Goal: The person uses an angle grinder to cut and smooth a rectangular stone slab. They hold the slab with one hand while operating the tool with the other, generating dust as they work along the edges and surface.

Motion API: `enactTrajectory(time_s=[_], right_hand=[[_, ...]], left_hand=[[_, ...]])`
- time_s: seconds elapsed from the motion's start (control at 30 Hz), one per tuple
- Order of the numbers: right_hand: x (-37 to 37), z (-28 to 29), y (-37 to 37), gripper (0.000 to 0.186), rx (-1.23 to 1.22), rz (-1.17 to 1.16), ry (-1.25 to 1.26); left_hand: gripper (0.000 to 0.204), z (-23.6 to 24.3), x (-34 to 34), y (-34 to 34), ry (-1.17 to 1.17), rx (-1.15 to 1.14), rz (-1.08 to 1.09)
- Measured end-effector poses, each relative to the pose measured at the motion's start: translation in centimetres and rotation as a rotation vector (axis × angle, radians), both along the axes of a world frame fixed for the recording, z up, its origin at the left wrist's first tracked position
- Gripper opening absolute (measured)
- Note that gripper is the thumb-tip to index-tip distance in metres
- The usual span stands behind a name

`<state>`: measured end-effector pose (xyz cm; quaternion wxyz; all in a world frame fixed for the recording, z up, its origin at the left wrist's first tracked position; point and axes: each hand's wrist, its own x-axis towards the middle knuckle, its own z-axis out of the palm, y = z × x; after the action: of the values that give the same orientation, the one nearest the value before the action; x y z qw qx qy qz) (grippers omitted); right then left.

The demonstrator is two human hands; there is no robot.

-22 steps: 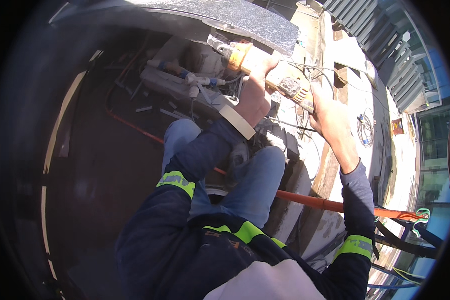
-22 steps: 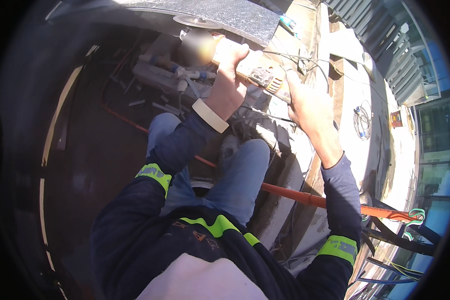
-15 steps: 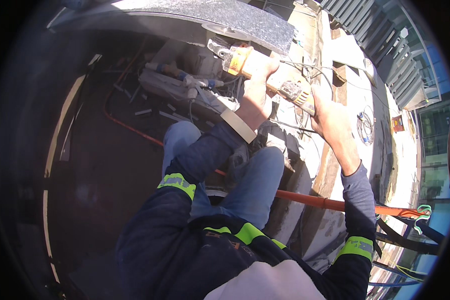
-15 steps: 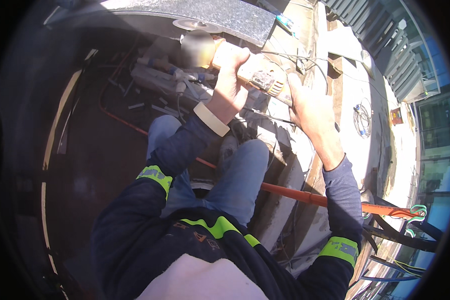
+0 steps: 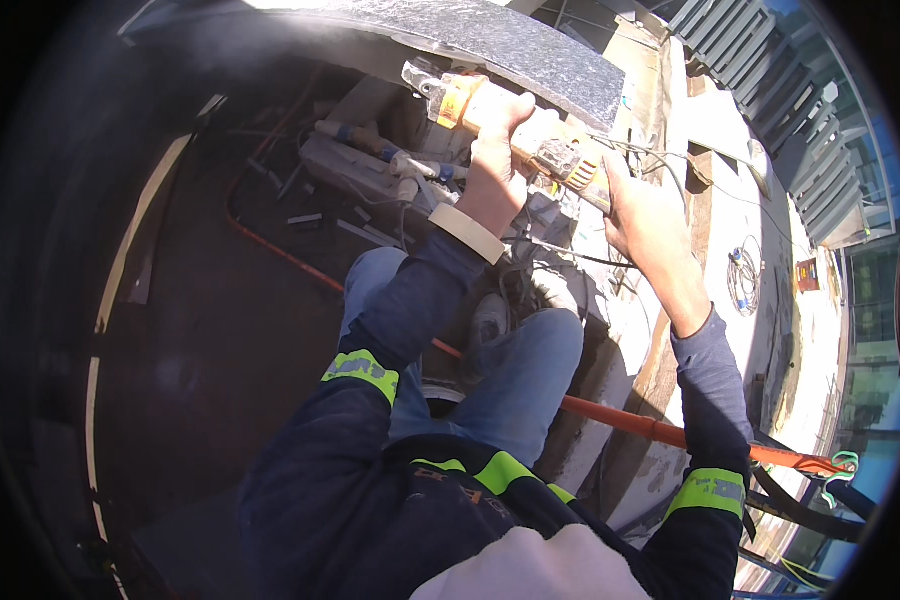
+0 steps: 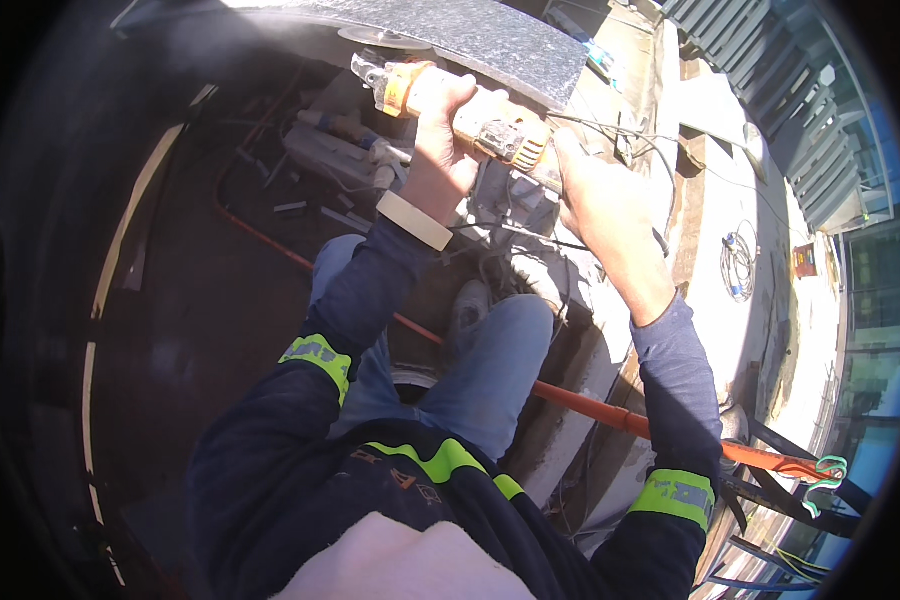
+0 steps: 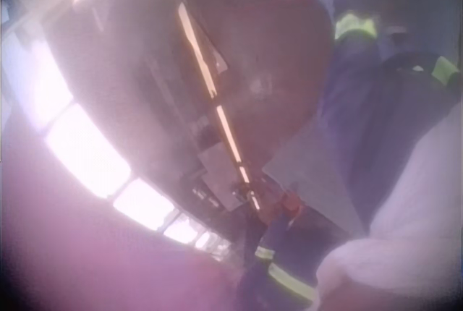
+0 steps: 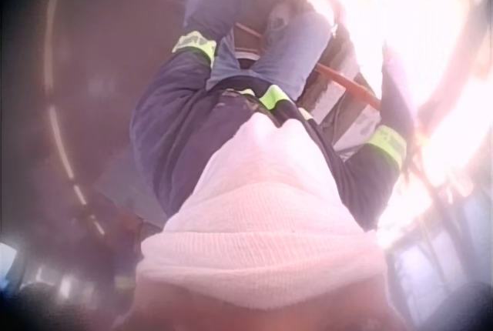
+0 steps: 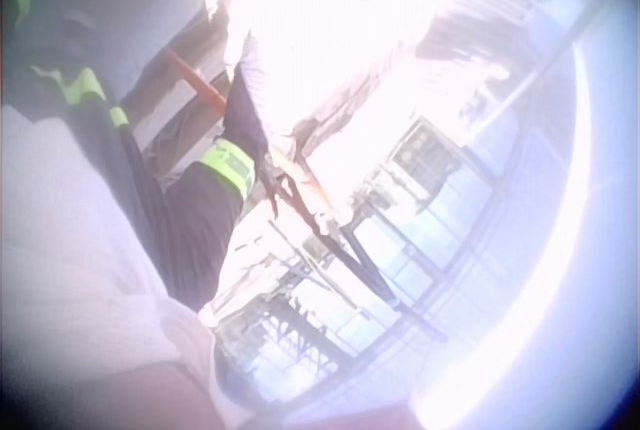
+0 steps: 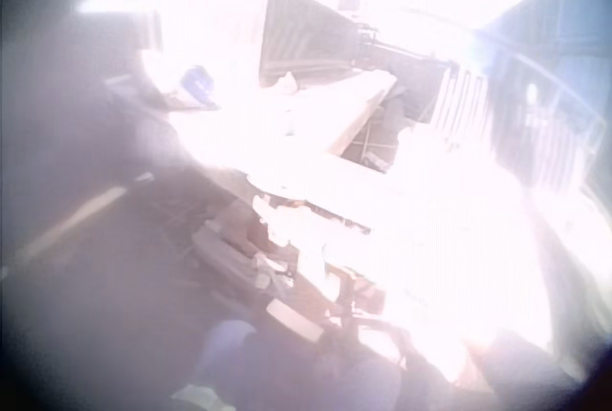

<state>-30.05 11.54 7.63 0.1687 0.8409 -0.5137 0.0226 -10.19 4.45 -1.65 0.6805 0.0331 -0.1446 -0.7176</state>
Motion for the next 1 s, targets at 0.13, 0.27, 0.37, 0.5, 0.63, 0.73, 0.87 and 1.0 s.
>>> enactTrajectory(time_s=[0.13,0.27,0.37,0.5,0.63,0.73,0.87,1.0], right_hand=[[2.2,0.2,-1.0,0.065,-0.025,0.033,-0.005],[2.7,0.4,-1.1,0.063,0.02,0.006,0.007],[1.7,0.8,0.1,0.063,0.022,-0.041,0.041],[-1.7,0.3,2.1,0.062,-0.042,-0.021,0.007],[-2.8,0.4,2.5,0.063,-0.027,-0.052,0.024],[-2.8,0.3,1.6,0.063,-0.025,-0.036,0.03],[-0.6,0.1,0.0,0.063,-0.031,0.014,0.02],[1.0,-0.3,-1.5,0.061,-0.057,0.105,-0.048]], left_hand=[[0.015,1.2,1.9,-0.9,-0.057,0.047,0.02],[0.027,0.8,2.4,-2.0,-0.094,0.135,-0.001],[0.031,1.3,0.7,-0.8,-0.001,0.156,-0.023],[0.022,2.6,-1.7,1.9,-0.029,0.198,-0.028],[0.023,3.1,-2.7,2.8,-0.052,0.165,-0.022],[0.024,3.4,-2.3,2.8,-0.045,0.2,-0.013],[0.029,1.9,-0.8,0.4,-0.094,0.162,0.037],[0.04,0.6,1.5,-2.3,-0.129,0.124,0.008]])
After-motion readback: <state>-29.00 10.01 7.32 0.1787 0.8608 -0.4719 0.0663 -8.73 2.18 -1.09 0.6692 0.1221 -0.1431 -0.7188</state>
